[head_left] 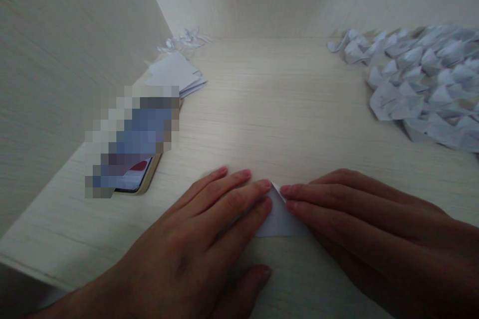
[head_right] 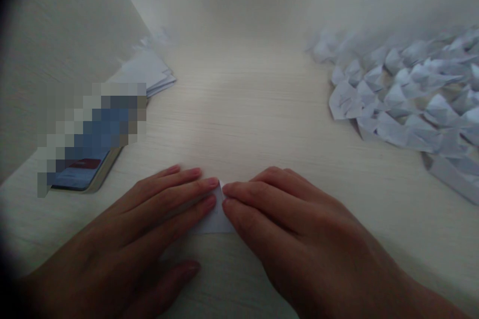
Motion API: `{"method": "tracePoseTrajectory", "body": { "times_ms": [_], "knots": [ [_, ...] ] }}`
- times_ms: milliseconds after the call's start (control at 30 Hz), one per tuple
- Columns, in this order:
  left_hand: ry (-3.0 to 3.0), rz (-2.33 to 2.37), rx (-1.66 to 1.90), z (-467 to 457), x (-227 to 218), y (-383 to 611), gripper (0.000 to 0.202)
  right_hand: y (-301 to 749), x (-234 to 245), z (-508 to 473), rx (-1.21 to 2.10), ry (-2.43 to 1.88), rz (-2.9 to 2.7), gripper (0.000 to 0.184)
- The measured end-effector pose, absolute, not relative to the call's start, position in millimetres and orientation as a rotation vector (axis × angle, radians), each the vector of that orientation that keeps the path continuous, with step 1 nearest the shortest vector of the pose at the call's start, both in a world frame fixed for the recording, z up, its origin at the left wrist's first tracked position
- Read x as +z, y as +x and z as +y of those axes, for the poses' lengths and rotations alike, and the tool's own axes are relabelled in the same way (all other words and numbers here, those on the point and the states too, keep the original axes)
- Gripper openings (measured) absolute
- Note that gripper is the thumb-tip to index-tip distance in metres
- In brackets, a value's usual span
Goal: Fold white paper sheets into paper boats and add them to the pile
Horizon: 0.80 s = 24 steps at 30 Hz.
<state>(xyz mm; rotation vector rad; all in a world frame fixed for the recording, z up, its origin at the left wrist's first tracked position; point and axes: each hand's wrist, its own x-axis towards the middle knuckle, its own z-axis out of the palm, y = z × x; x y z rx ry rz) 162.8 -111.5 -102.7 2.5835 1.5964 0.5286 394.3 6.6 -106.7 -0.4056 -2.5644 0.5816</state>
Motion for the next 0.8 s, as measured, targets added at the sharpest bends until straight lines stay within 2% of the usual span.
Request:
{"method": "tracePoseTrajectory", "body": {
  "times_ms": [300,467,633,800],
  "knots": [
    [2.575,1.567,0.522,-111,-103,162,0.045,387,-102,7,0.667,-0.475,-2.587,0.028],
    [2.555,1.601,0.556,-112,-103,162,0.045,391,-98,4,0.708,-0.421,-2.634,0.035],
    [2.565,1.588,0.555,-114,-103,162,0.044,390,-95,3,0.741,-0.436,-2.654,0.027],
    [2.594,1.574,0.540,-113,-101,163,0.045,392,-96,3,0.814,-0.512,-2.647,0.030]
  ]
}}
